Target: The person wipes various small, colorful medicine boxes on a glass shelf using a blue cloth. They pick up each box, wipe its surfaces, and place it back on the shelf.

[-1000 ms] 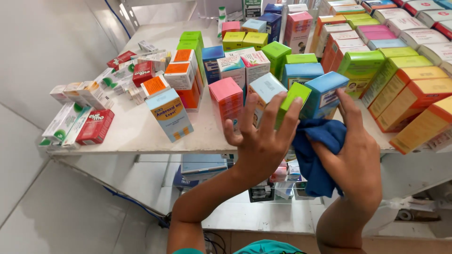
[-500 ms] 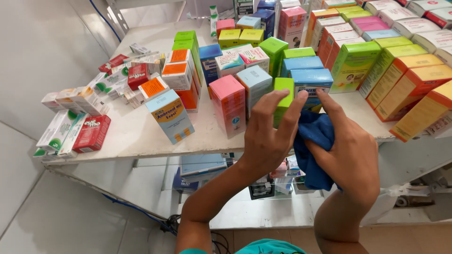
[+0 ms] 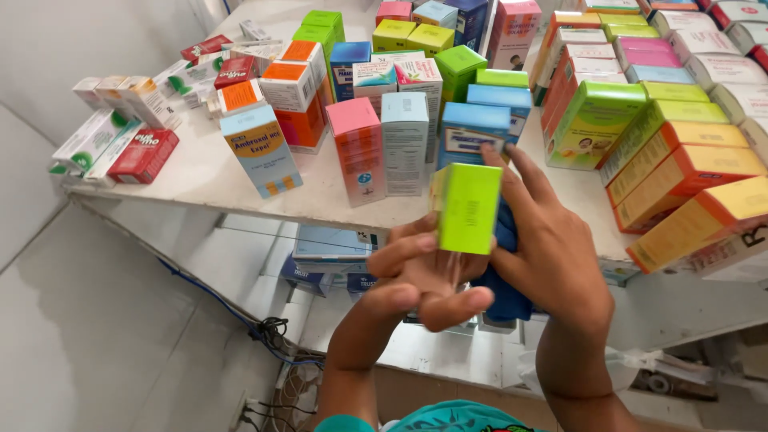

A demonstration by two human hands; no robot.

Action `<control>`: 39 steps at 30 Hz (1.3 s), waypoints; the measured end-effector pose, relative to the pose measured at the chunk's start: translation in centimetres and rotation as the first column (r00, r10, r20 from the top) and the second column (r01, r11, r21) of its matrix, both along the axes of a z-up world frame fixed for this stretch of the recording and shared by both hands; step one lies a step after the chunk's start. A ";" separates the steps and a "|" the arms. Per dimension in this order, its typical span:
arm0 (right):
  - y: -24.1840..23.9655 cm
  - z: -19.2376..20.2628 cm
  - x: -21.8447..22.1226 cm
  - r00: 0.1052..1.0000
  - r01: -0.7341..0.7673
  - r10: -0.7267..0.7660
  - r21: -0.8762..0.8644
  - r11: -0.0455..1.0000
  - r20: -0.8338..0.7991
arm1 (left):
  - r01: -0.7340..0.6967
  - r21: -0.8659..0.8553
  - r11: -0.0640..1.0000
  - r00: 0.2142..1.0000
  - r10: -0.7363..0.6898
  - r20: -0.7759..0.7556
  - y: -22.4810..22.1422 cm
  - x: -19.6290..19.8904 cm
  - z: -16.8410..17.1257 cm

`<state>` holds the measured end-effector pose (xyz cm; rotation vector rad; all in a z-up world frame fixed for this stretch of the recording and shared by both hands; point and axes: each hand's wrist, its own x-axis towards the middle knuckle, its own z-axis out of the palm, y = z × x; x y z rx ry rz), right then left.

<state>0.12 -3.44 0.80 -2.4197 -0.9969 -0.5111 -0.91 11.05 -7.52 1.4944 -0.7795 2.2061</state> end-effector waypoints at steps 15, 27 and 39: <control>-8.3 -5.8 0.7 0.782 -0.263 0.572 0.700 0.664 -0.249 | 0.347 -0.223 0.911 0.882 -0.398 -0.254 -6.8 2.7 1.9; -9.4 -11.3 2.2 0.968 -0.226 0.225 0.792 0.567 0.115 | -0.792 0.590 0.156 -0.004 0.965 -0.262 -7.6 9.9 4.2; -9.4 -9.3 1.7 0.963 -0.203 0.268 0.743 0.637 0.033 | -0.551 0.789 -0.272 -0.233 0.958 0.168 -2.1 10.0 2.6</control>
